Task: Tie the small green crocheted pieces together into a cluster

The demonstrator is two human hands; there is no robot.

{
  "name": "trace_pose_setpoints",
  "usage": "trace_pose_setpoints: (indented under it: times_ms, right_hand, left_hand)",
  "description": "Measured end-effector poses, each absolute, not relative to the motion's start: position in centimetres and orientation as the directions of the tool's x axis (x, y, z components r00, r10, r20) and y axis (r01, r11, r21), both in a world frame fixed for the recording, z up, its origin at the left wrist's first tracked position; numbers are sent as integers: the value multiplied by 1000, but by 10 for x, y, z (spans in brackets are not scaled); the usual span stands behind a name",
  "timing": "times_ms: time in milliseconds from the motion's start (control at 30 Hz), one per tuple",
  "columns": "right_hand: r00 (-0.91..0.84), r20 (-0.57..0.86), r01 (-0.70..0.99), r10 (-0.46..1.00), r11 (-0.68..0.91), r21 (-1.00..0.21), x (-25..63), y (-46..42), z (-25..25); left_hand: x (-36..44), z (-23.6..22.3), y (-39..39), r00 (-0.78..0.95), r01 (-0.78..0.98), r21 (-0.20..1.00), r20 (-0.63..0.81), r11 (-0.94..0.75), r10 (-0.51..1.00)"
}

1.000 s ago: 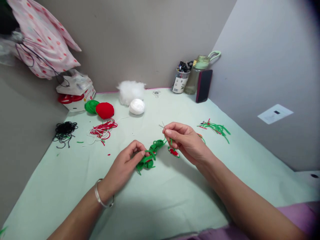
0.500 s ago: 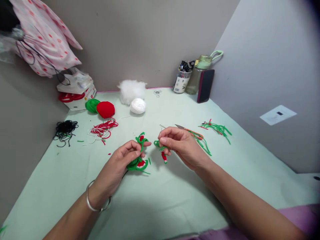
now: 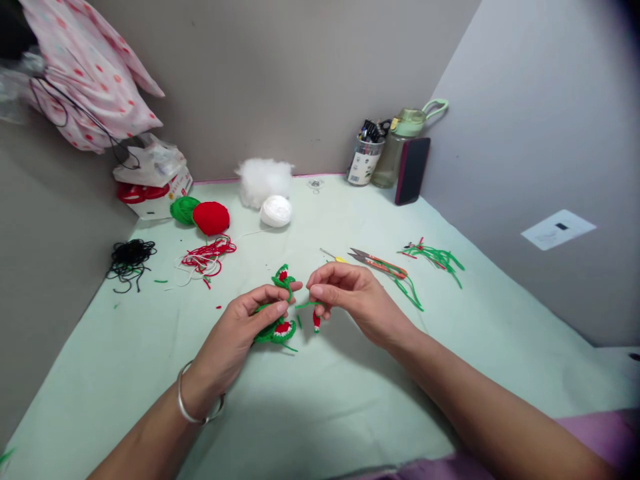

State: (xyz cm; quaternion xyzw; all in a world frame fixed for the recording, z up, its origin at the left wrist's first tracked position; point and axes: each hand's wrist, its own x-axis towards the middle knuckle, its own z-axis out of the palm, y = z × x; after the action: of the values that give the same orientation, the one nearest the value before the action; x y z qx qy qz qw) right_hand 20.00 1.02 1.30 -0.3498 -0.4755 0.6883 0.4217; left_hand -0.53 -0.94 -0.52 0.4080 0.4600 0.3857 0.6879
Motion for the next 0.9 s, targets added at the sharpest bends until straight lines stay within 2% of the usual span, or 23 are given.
trace_pose_setpoints:
  times_ms: [400,900]
  right_hand:
    - [-313,-89,-255,945,-174,-951,202,13,14]
    - [-314,-105,-237,943,-185,-954,202,13,11]
  left_hand:
    - [-7,-4,-7,208,-324,857,-349,401,914]
    - [-8,-1,-7,228,-343,841,-356,417,906]
